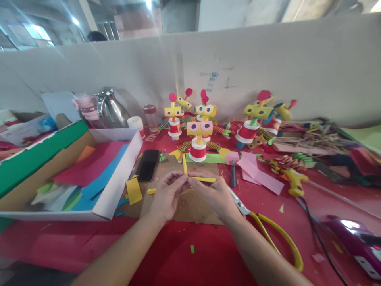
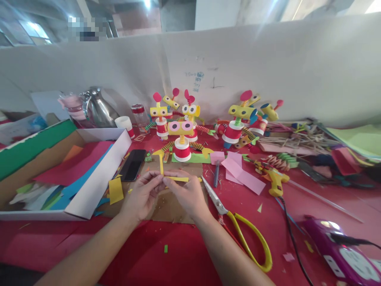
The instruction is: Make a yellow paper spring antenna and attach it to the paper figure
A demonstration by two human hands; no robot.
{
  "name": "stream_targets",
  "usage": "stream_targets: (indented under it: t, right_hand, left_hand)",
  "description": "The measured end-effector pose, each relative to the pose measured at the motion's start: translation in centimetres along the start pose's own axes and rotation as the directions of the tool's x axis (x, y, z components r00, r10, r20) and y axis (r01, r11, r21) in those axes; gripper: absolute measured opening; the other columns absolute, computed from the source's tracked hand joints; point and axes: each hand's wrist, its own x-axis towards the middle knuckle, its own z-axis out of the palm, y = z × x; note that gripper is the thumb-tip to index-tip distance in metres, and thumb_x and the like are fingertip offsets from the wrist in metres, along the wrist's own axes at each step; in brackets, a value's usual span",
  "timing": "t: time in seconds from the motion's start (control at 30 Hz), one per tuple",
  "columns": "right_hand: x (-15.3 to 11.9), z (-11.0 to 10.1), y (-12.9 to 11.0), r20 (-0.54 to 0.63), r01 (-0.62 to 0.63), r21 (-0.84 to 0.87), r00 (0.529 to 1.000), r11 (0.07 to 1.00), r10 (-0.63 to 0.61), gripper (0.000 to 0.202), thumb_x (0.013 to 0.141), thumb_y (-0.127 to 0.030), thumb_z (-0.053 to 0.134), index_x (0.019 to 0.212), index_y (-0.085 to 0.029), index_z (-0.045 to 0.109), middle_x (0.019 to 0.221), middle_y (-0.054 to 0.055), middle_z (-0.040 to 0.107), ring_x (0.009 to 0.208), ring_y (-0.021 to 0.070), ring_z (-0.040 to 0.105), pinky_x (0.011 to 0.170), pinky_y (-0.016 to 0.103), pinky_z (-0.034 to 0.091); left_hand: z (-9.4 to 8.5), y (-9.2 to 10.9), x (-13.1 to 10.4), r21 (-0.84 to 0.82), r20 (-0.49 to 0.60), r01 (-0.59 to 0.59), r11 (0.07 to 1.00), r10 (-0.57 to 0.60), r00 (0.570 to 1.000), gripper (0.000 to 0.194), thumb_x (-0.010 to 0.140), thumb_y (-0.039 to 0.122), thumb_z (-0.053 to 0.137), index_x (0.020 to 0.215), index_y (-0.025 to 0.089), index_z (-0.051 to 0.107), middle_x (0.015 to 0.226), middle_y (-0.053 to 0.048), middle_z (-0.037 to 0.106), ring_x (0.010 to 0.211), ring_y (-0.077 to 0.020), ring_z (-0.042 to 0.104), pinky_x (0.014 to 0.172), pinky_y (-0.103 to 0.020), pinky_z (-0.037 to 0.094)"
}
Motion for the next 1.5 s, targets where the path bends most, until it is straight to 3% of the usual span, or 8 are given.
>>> stream_targets:
  t: [0.23,0.4,0.47,0.63,0.87,1.1,1.33,1.5]
  right_hand:
    - [0.0,-0.5,0.0,-0.011,-0.005,-0.074,1.0,0.997,0.005,0.017,0.079,-0.029,0.064,0.09,-0.022,0.075,0.087,0.005,0.072,0.083,0.0208,0.066,0.074,0.034,0.052]
    - [0.1,-0.6,-0.6,0.129,0.108,-0.112,0.987,0.988,-0.093,0.02,0.077,-0.027,0.067,0.096,-0.024,0.072,0.094,0.005,0.071,0.09,0.0211,0.064,0.082,0.036,0.05]
    - [0.1,-0.5,-0.6,0.099,0.171,-0.201,0.983,0.965,-0.153,0.02,0.074,-0.024,0.071,0.094,-0.024,0.072,0.094,0.005,0.07,0.091,0.0221,0.063,0.084,0.037,0.048]
    - [0.0,-0.3,0.0,0.065,0.316,-0.459,0.944,0.831,-0.323,0.014,0.078,-0.016,0.067,0.083,-0.028,0.073,0.085,0.004,0.07,0.09,0.0237,0.059,0.081,0.038,0.046]
    - [-0.2,-0.1,0.4,0.075,0.344,-0.519,0.93,0.782,-0.359,0.023,0.079,-0.011,0.06,0.086,-0.028,0.073,0.089,0.004,0.07,0.089,0.0244,0.058,0.082,0.04,0.044]
    - [0.1,0.0,0.5,0.031,0.287,-0.365,0.955,0.886,-0.296,0.014,0.078,-0.019,0.067,0.086,-0.028,0.073,0.09,0.003,0.07,0.093,0.0233,0.06,0.085,0.038,0.046]
    - [0.3,0.0,0.4,0.099,0.229,-0.301,0.973,0.926,-0.208,0.019,0.084,-0.019,0.059,0.083,-0.029,0.074,0.093,0.003,0.071,0.093,0.0222,0.062,0.085,0.038,0.047]
    - [0.0,0.6,1.0,-0.05,0.155,-0.057,0.986,0.986,-0.158,0.016,0.079,-0.023,0.066,0.092,-0.028,0.072,0.103,0.003,0.069,0.101,0.0216,0.061,0.092,0.037,0.047]
  left_hand:
    - [-0.5,1.0,0.3,-0.03,0.055,0.216,0.976,-0.214,0.975,0.017,0.062,0.008,0.077,0.072,0.013,0.064,0.07,0.0,0.068,0.067,-0.0091,0.065,0.071,-0.021,0.053]
    - [-1.0,1.2,0.5,-0.144,0.073,0.332,0.932,-0.325,0.943,0.017,0.064,0.007,0.075,0.075,0.014,0.064,0.067,0.002,0.066,0.059,-0.0074,0.063,0.062,-0.018,0.052]
    - [-1.2,1.0,0.6,-0.194,0.078,0.372,0.908,-0.363,0.928,0.017,0.064,0.007,0.074,0.076,0.015,0.064,0.066,0.002,0.065,0.058,-0.0075,0.062,0.061,-0.018,0.052]
    - [-0.9,0.6,0.4,-0.262,0.067,0.403,0.877,-0.4,0.914,0.018,0.065,0.004,0.072,0.078,0.014,0.064,0.067,0.002,0.065,0.06,-0.0065,0.062,0.063,-0.018,0.052]
    - [-0.7,0.3,0.2,-0.242,0.107,0.415,0.877,-0.401,0.91,0.015,0.067,0.005,0.07,0.076,0.013,0.062,0.069,0.001,0.064,0.062,-0.0067,0.061,0.063,-0.017,0.051]
    - [-0.3,0.5,0.2,-0.264,0.026,0.342,0.902,-0.347,0.937,0.019,0.063,0.004,0.072,0.077,0.013,0.062,0.067,0.002,0.063,0.057,-0.0056,0.06,0.056,-0.015,0.05]
    - [-0.3,0.6,0.1,-0.261,-0.01,0.341,0.903,-0.356,0.934,0.02,0.061,0.002,0.073,0.074,0.013,0.062,0.066,0.002,0.063,0.06,-0.0075,0.063,0.056,-0.015,0.052]
    - [-0.3,0.5,0.2,-0.188,0.008,0.185,0.965,-0.186,0.982,0.019,0.063,0.005,0.074,0.075,0.015,0.062,0.068,0.004,0.062,0.059,-0.0042,0.061,0.059,-0.012,0.051]
